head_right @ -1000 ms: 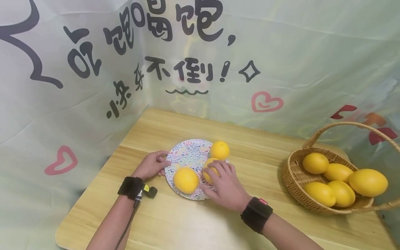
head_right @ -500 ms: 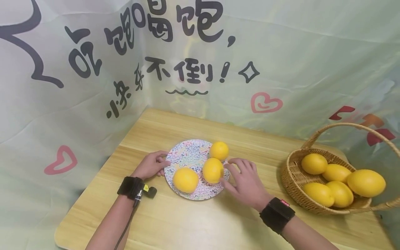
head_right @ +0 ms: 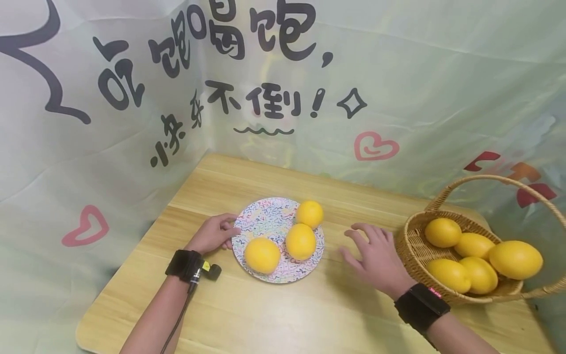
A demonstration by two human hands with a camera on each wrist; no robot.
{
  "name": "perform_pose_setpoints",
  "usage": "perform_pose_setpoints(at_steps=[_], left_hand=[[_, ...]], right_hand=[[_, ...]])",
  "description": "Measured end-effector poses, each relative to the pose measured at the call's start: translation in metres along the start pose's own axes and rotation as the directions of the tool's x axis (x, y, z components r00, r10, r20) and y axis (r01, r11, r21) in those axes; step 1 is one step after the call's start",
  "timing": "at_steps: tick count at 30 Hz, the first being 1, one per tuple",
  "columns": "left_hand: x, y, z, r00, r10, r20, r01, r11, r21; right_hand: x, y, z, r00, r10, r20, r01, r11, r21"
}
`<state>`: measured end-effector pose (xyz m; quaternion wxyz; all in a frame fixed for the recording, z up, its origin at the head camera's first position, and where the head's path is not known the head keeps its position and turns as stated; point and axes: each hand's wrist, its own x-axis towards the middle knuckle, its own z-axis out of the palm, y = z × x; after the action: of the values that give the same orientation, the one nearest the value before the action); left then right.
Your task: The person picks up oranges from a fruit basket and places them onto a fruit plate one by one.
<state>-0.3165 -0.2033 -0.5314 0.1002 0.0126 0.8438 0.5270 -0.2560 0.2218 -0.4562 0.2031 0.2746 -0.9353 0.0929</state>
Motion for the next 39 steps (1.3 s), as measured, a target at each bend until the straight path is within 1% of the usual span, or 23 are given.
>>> perform_pose_setpoints(at_steps=[9, 14, 17, 20, 24, 27, 31, 36, 39], left_hand=[[0.000, 0.000, 0.001, 1.000, -0.001, 0.005, 0.001, 1.000, -0.005], [0.002, -0.002, 0.001, 1.000, 0.001, -0.001, -0.001, 1.000, 0.001], [0.003, -0.003, 0.001, 1.000, 0.000, -0.005, 0.000, 1.000, 0.003], [0.002, -0.003, 0.001, 1.000, -0.004, -0.003, 0.004, 1.000, -0.003], [0.002, -0.002, 0.001, 1.000, -0.009, 0.000, 0.009, 1.000, -0.011], [0.001, -0.002, 0.001, 1.000, -0.010, -0.001, 0.010, 1.000, -0.012], [0.002, -0.002, 0.001, 1.000, -0.007, -0.003, 0.007, 1.000, -0.009], [0.003, -0.003, 0.001, 1.000, -0.006, -0.003, 0.006, 1.000, -0.008], [0.002, -0.003, 0.001, 1.000, -0.011, -0.004, 0.011, 1.000, -0.005]], right_hand=[[-0.009, 0.035, -0.018, 0.994, 0.106, 0.022, -0.105, 0.994, -0.019], [-0.017, 0.060, -0.029, 0.987, 0.159, 0.002, -0.159, 0.987, -0.029], [-0.020, 0.074, -0.034, 0.978, 0.209, -0.011, -0.209, 0.977, -0.033], [-0.024, 0.085, -0.039, 0.960, 0.279, 0.012, -0.279, 0.960, -0.018], [-0.030, 0.098, -0.045, 0.922, 0.378, 0.085, -0.381, 0.925, 0.009], [-0.036, 0.107, -0.048, 0.895, 0.428, 0.123, -0.429, 0.903, -0.017], [-0.044, 0.119, -0.050, 0.874, 0.462, 0.152, -0.458, 0.887, -0.064], [-0.053, 0.132, -0.053, 0.844, 0.499, 0.195, -0.491, 0.866, -0.094], [-0.057, 0.136, -0.051, 0.835, 0.507, 0.215, -0.498, 0.862, -0.097]])
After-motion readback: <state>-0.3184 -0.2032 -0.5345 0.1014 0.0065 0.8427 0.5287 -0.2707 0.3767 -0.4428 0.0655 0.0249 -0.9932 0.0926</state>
